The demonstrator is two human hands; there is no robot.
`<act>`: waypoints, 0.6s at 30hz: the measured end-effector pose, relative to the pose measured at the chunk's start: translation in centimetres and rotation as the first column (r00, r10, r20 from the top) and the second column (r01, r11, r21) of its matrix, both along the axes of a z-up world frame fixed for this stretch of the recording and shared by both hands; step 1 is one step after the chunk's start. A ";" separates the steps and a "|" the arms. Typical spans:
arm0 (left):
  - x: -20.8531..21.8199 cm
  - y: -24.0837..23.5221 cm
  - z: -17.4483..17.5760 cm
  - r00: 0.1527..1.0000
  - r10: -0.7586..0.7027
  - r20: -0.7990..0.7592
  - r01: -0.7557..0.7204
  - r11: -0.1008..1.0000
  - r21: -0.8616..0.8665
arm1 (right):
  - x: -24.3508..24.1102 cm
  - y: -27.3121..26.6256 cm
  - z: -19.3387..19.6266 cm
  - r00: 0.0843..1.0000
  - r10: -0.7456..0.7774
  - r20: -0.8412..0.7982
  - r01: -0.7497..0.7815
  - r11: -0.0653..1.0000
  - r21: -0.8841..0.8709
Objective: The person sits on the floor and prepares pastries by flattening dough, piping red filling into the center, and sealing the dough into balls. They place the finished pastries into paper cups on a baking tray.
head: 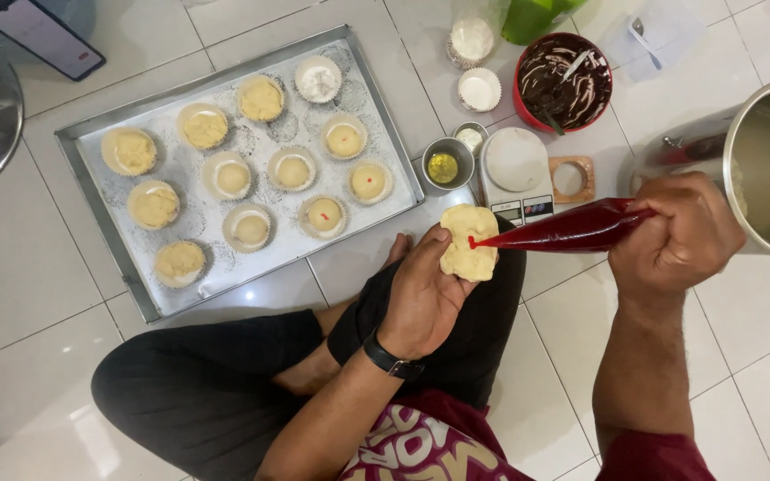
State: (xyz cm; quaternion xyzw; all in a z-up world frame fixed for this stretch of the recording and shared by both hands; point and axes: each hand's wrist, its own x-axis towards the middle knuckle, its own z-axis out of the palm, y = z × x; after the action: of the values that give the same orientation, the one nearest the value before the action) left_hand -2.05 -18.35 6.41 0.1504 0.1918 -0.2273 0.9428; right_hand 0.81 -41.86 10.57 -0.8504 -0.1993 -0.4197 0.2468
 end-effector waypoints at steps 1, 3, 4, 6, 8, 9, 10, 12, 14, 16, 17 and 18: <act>0.0 0.0 -0.1 1.000 0.000 0.000 0.000 1.000 0.000 | 0.0 0.1 0.1 1.000 0.000 0.000 0.000 1.000 0.000; -0.1 -0.1 -0.5 1.000 0.012 -0.023 -0.013 1.000 -0.023 | 0.1 0.3 0.1 1.000 -0.007 0.002 0.007 1.000 -0.004; 0.0 -0.2 -0.3 1.000 0.012 -0.024 -0.013 1.000 -0.023 | 0.2 0.2 0.1 1.000 -0.007 0.001 0.007 1.000 -0.003; 0.0 -0.2 -0.1 0.997 0.021 -0.073 -0.022 1.000 -0.012 | 0.5 0.2 0.1 1.000 0.022 0.006 -0.022 1.000 0.003; 0.0 -0.1 -0.4 0.998 0.013 -0.056 -0.015 1.000 -0.024 | 0.6 0.0 0.0 1.000 0.007 0.011 -0.007 1.000 -0.009; -0.1 0.0 -0.5 0.999 0.004 -0.039 -0.005 0.999 -0.035 | 0.6 -0.1 0.0 1.000 -0.010 0.015 0.010 1.000 -0.021; -0.1 0.1 -0.5 0.999 0.005 -0.038 -0.006 0.999 -0.035 | 0.6 -0.2 -0.1 1.000 -0.008 0.016 0.009 1.000 -0.021; -0.1 0.2 -0.5 1.000 0.005 -0.015 -0.006 1.000 -0.018 | 0.6 -0.6 -0.1 0.999 -0.037 0.032 0.039 0.997 -0.062; 0.1 0.2 -0.1 0.999 0.033 -0.033 -0.033 0.999 -0.004 | 0.4 -0.5 0.1 0.999 -0.038 0.031 0.039 0.998 -0.051; 0.3 0.2 0.2 0.997 0.059 -0.050 -0.059 0.998 0.011 | 0.2 -0.7 0.0 0.999 -0.039 0.029 0.041 0.998 -0.040; 0.3 0.2 0.3 0.995 0.086 -0.049 -0.085 0.996 0.012 | 0.0 -0.9 -0.1 0.999 -0.048 0.014 0.048 0.998 -0.033; 0.4 0.2 0.4 0.993 0.112 -0.048 -0.111 0.994 0.013 | -0.2 -1.1 -0.3 0.998 -0.056 -0.001 0.056 0.998 -0.026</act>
State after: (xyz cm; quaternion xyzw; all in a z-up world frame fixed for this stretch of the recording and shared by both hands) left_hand -1.62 -18.18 6.81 0.1387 0.2241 -0.1768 0.9483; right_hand 0.65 -42.97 10.29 -0.8593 -0.1808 -0.4228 0.2241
